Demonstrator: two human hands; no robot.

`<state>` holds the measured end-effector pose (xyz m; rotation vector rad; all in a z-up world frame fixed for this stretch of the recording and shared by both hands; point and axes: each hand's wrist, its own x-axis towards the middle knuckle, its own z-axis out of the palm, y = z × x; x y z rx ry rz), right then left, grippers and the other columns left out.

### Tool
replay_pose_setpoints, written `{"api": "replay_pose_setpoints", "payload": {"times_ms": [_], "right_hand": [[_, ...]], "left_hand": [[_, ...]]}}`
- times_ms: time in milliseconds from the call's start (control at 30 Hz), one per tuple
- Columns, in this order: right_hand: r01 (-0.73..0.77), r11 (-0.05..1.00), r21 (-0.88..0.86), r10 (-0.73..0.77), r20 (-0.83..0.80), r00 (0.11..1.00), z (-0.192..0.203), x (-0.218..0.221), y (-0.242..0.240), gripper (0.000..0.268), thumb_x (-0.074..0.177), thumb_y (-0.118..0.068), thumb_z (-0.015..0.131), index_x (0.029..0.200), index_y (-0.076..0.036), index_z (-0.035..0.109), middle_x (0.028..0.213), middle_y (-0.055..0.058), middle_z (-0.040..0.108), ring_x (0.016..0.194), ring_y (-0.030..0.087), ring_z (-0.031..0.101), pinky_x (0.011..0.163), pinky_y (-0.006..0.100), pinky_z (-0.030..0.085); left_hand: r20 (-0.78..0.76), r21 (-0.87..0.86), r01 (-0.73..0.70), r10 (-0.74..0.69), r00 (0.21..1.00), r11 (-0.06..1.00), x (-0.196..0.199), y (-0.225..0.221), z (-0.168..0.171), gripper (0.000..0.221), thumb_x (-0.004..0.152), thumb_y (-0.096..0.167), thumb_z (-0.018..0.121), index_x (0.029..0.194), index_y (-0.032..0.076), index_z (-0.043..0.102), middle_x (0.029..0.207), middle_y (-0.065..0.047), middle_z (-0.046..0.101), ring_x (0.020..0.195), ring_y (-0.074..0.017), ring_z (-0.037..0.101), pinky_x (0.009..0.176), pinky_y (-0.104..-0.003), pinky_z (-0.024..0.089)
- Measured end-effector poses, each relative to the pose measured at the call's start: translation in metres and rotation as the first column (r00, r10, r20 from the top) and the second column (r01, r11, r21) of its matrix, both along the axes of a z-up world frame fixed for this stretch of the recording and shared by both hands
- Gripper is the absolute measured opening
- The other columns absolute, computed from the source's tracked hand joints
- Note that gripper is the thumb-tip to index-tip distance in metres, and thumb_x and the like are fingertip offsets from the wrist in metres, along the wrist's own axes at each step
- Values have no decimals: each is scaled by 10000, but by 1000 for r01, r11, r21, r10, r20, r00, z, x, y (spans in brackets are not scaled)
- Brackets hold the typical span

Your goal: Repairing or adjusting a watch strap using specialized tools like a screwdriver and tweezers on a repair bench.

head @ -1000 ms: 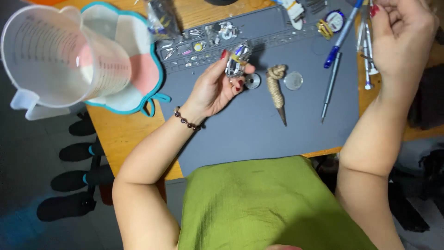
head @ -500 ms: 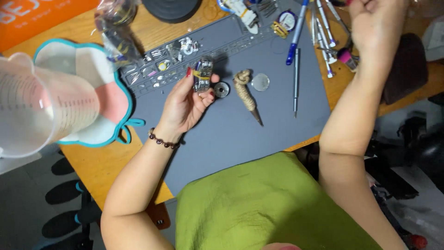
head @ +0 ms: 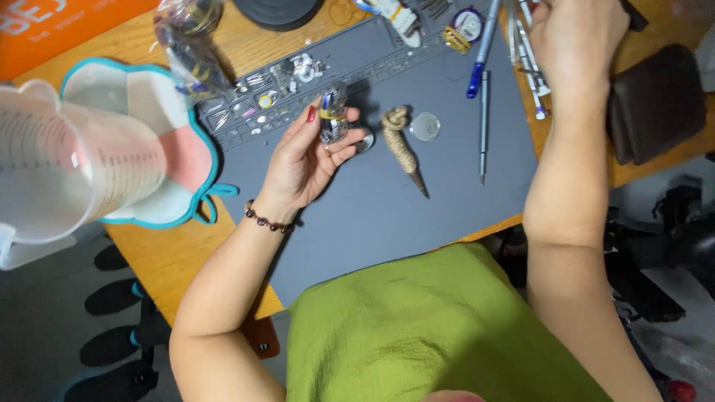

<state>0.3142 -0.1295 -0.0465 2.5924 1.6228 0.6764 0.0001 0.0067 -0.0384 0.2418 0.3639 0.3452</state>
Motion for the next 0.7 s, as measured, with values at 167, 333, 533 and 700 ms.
{"api": "replay_pose_setpoints", "payload": {"times_ms": [167,333,533,700], "right_hand": [[-105,994,21,107,-163,981,-26,30,-19,186,828,-107,598,709,-129,457,576,7,444,584,250,485,585,320,399],[-263,789,555,614,-694,376,11,-1,-3,179,1066,-54,274,1136,81,370,1099,194,367,1066,340,365,971,426,275],[-114,863,492,488,-871,-63,50,-112,29,218,820,146,289,1000,102,405,717,171,412,597,204,426,521,237,343],[-553,716,426,637,-723,267,69,-133,42,103,866,29,508,901,116,551,691,133,492,504,175,383,453,271,299]], "left_hand": [[69,30,-22,20,997,999,-3,3,5,379,875,36,344,1245,22,263,1105,-207,463,987,-327,492,793,-310,478],[76,69,21,-27,997,997,-1,3,11,459,831,-24,401,1255,46,240,1211,-215,366,1102,-297,408,809,-288,467],[58,126,34,-42,997,991,-2,2,6,403,824,-16,457,1206,4,332,1159,-176,437,1081,-281,442,841,-277,454],[39,122,37,-42,998,992,-1,2,8,395,812,-3,482,1184,-10,348,1119,-182,465,1044,-276,469,812,-258,464]]}}
